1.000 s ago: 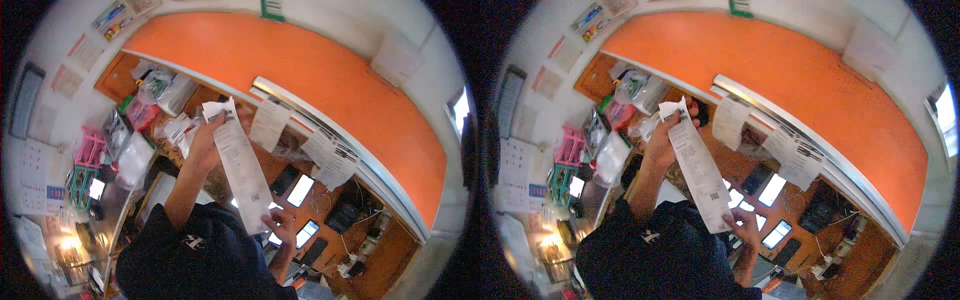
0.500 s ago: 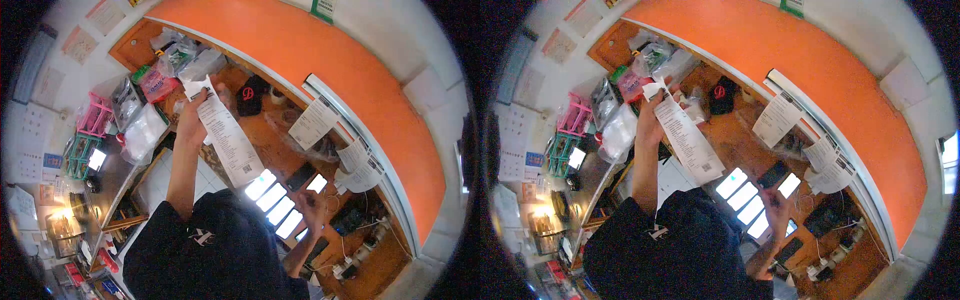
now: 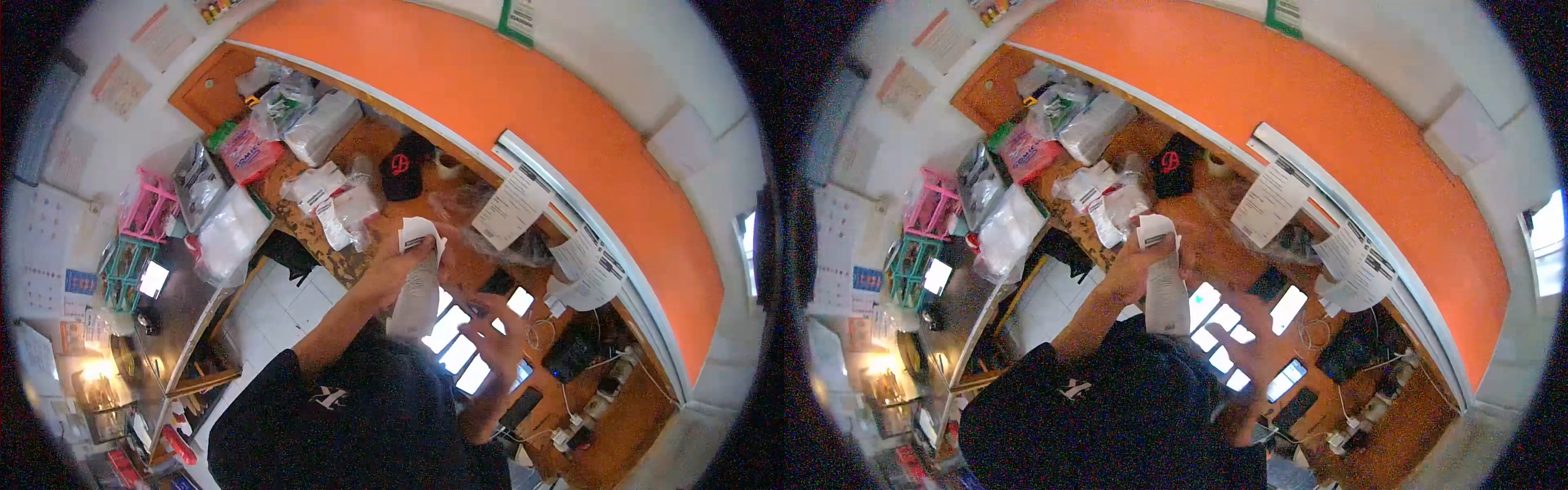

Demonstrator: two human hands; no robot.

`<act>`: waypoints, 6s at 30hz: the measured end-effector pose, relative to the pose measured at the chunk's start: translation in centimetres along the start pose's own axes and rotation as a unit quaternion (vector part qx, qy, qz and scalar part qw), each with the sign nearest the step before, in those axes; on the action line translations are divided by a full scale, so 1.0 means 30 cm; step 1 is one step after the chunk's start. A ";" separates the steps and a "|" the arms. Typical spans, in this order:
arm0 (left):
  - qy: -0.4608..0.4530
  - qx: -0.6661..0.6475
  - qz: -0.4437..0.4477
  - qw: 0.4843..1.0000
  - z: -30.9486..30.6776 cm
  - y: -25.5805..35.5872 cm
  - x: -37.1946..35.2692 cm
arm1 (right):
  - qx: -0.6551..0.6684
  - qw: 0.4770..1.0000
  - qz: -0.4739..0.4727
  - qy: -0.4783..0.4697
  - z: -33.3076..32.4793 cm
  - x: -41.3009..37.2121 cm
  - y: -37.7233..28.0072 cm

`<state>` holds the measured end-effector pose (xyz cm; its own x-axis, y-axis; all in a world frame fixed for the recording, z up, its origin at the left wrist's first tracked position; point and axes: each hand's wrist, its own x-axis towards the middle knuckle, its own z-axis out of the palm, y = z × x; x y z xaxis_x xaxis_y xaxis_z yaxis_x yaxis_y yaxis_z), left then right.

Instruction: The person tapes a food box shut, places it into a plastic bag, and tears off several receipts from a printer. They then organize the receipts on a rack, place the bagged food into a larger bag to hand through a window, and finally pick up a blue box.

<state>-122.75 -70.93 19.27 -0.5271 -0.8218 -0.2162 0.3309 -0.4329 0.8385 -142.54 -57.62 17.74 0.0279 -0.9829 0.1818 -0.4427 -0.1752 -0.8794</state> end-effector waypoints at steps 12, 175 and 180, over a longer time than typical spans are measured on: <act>-0.058 0.267 -0.103 0.956 -0.148 -0.256 -0.002 | 0.241 0.738 -0.554 -0.300 -0.362 -0.205 -0.538; -0.072 0.039 -0.100 0.992 0.455 -0.120 0.151 | 0.102 0.885 0.219 0.399 -0.145 -0.368 0.341; -0.103 0.065 -0.157 0.980 0.291 -0.347 0.147 | 0.280 0.901 0.203 0.262 0.007 -0.224 0.174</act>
<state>-135.36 -66.82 13.96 -0.7387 -0.5571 -0.3793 0.0321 -0.5912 0.8059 -144.85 -51.94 11.83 -0.5263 -0.8369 -0.1506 0.2040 0.0477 -0.9778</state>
